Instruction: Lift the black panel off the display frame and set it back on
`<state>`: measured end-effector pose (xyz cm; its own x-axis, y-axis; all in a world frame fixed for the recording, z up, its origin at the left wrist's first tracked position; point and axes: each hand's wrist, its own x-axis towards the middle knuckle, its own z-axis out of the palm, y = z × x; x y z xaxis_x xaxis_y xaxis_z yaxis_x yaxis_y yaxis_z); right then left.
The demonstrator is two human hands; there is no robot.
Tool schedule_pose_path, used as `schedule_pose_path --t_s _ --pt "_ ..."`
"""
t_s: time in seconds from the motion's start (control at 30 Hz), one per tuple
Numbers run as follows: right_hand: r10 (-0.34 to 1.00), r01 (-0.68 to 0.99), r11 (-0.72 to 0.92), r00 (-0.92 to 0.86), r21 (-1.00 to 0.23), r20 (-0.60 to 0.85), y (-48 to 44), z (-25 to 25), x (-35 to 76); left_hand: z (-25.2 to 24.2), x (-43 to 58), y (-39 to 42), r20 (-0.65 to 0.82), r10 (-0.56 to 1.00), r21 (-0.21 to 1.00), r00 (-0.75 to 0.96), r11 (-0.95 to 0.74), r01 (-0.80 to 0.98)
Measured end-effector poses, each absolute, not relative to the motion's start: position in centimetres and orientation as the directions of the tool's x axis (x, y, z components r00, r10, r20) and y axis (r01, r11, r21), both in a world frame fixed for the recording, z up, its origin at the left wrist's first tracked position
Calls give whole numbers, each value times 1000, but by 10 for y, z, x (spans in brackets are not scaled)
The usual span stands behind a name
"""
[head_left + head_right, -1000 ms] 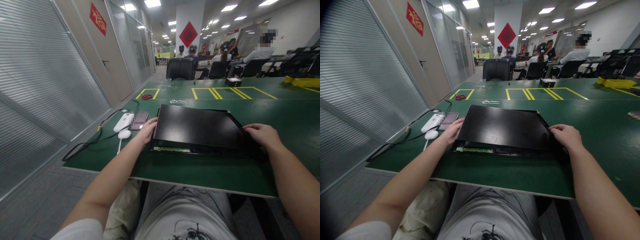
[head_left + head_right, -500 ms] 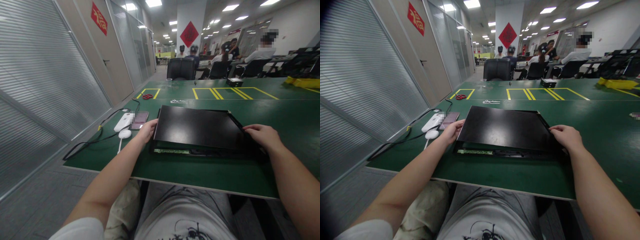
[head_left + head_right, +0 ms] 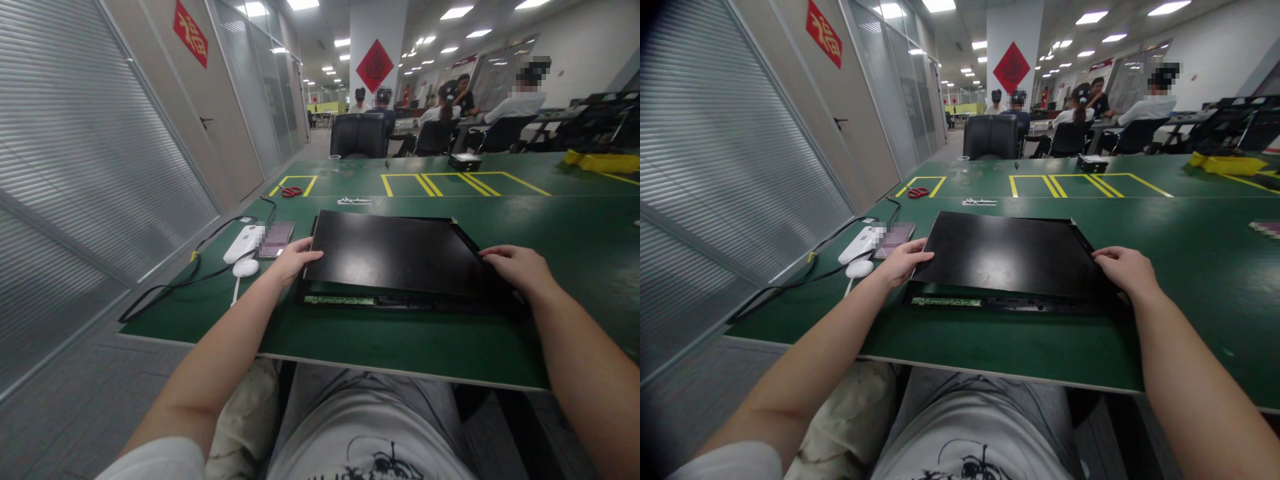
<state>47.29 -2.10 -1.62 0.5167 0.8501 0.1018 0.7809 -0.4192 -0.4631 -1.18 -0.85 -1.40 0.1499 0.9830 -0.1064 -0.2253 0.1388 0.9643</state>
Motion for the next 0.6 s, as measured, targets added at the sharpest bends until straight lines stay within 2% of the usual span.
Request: schedule_pose_path --t_s 0.4,0.6 --pt "854 757 -422 517 -499 62 -24 -13 468 -10 -12 -9 -34 986 982 161 63 -180" --pt "843 732 -428 534 -530 58 -23 -15 470 -7 -10 -11 87 989 975 122 -60 -212"
